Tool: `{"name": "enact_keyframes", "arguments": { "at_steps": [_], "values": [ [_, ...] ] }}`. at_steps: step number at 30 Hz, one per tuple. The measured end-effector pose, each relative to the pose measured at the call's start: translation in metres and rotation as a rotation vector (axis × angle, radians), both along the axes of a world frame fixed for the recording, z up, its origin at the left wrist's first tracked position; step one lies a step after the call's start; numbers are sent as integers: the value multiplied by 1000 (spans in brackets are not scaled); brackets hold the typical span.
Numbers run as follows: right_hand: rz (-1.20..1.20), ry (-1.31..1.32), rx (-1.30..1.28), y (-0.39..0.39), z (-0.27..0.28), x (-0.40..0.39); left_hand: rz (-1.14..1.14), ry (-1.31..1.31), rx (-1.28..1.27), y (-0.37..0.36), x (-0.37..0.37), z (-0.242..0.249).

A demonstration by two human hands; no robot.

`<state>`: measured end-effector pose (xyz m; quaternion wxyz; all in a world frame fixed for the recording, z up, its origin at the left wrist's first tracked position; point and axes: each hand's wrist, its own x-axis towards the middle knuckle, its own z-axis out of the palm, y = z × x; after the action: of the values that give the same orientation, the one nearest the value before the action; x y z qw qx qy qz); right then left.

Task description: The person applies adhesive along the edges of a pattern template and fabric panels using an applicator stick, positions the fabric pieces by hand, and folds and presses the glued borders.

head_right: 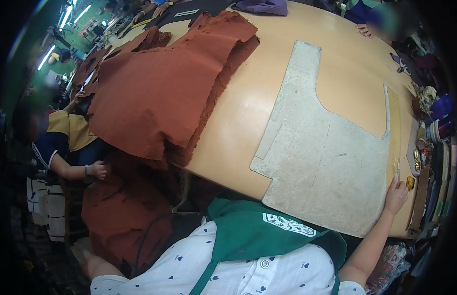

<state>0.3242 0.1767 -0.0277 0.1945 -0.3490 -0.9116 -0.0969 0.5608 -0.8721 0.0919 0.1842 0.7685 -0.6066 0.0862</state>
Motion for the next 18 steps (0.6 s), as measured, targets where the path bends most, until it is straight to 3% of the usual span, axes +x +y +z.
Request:
{"name": "enact_keyframes", "arguments": {
  "at_steps": [2,4,5,6,8,9,10,11,13,15,18],
  "values": [
    [12,-2,7,5,-4,1,-104,-143,-160,18,-66,25],
    [3,1,9,2,-4,1,-474,-143,-496,44,-158,55],
    [-4,4,12,-1,-2,1,-779,-81,-661,74,-213,69],
    [-17,-3,-3,-6,2,0,-1283,6,-910,80,-264,78],
    [-5,23,19,-7,0,3,-1760,328,-608,246,-347,103],
    [7,34,30,-8,0,3,-1985,642,-344,312,-378,96],
    [0,38,6,-9,1,3,-2143,345,-632,361,-398,91],
    [-3,36,3,-9,2,4,-2253,270,-552,408,-409,85],
    [-9,42,-5,-12,3,3,-2230,4,-284,454,-450,44],
    [-15,52,-49,-14,5,3,-2007,-143,-234,486,-480,6],
    [10,93,-34,-13,5,1,-1817,-182,-410,501,-498,-25]
  ]
}}
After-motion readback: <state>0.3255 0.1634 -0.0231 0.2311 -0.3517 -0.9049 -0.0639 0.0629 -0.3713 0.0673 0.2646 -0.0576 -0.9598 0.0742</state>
